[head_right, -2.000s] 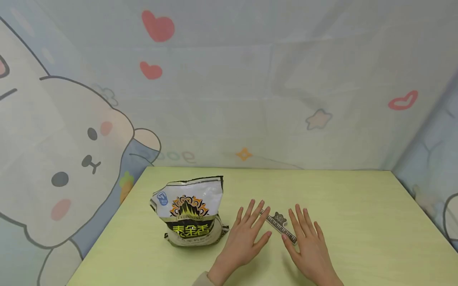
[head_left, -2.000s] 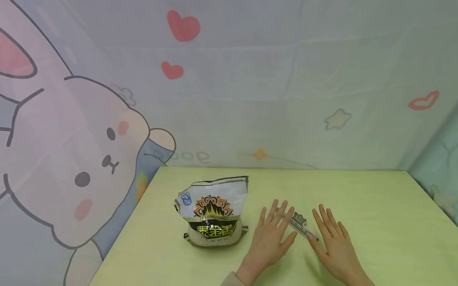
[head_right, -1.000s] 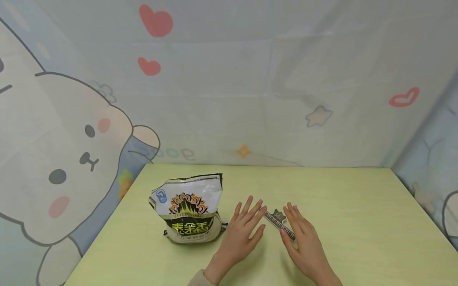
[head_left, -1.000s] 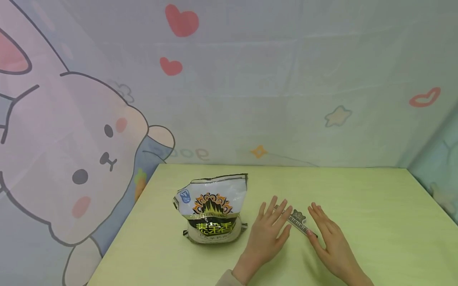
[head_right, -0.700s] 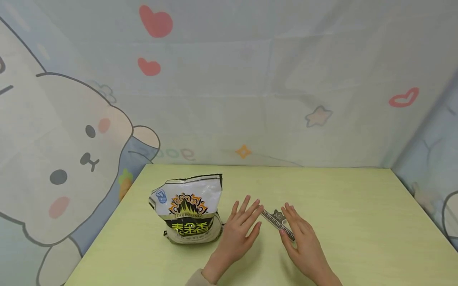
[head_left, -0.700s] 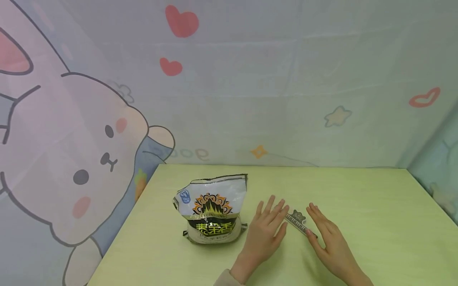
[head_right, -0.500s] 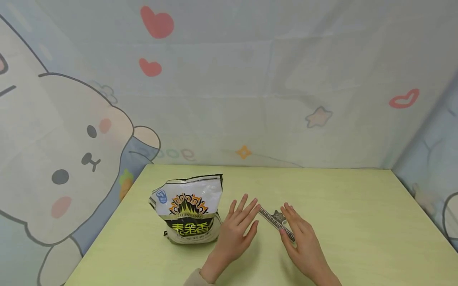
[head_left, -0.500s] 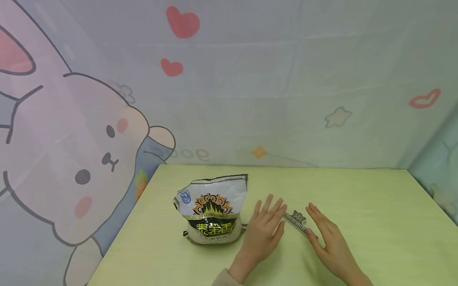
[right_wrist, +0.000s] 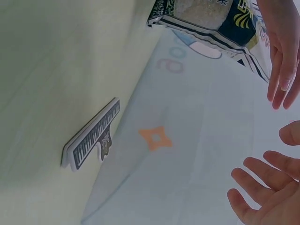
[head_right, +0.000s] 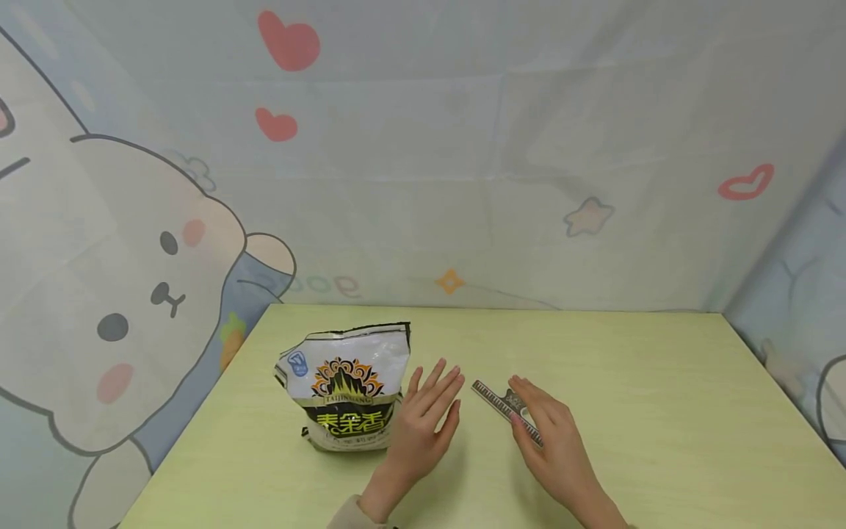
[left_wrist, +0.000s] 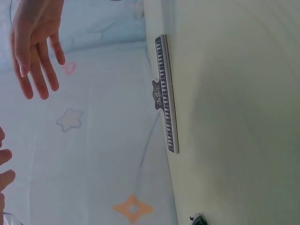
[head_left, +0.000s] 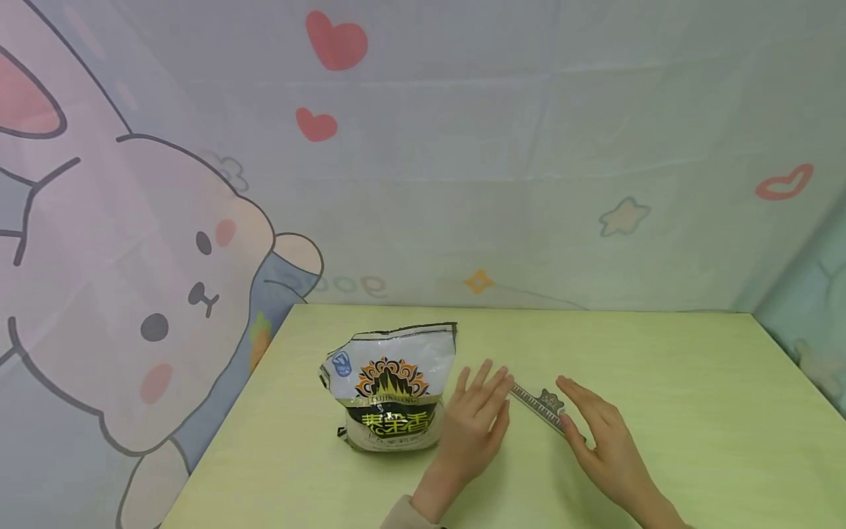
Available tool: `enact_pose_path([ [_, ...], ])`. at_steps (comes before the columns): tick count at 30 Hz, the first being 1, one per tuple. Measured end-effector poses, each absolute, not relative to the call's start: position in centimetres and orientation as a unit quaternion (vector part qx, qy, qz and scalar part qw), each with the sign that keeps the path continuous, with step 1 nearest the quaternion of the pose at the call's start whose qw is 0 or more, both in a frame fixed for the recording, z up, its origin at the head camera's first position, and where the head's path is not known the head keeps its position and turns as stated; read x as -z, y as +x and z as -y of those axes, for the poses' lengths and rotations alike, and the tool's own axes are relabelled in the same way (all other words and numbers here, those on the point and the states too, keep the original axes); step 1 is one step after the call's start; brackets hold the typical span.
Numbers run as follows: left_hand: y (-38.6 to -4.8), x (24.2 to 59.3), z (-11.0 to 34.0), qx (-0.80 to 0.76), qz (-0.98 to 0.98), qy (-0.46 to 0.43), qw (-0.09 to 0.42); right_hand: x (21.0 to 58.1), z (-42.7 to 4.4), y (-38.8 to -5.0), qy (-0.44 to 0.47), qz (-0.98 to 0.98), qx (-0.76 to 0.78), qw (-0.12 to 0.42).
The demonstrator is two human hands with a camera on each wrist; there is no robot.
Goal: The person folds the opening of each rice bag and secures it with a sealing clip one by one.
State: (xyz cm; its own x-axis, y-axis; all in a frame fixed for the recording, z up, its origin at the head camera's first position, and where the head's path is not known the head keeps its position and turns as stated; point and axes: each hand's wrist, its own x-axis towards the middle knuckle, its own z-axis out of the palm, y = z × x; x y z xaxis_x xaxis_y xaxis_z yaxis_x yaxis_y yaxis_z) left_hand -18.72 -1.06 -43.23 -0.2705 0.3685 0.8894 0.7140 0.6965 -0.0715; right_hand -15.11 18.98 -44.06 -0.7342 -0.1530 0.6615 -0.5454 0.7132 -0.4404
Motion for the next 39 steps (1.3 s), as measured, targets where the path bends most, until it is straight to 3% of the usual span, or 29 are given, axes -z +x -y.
enact_pose_path([
  [9,-18.7,43.2,2.1,0.207,0.771,-0.337,0.5,43.7,-18.3,-15.6,0.245,0.853,-0.321,0.329],
  [22,-18.6,42.8,3.3,0.246,0.747,-0.339,0.517,43.3,-17.0,-15.8,0.265,0.822,-0.395,0.313],
  [39,-18.8,42.9,4.5,0.252,0.734,-0.337,0.533,42.3,-14.9,-16.5,0.3,0.782,-0.411,0.36],
])
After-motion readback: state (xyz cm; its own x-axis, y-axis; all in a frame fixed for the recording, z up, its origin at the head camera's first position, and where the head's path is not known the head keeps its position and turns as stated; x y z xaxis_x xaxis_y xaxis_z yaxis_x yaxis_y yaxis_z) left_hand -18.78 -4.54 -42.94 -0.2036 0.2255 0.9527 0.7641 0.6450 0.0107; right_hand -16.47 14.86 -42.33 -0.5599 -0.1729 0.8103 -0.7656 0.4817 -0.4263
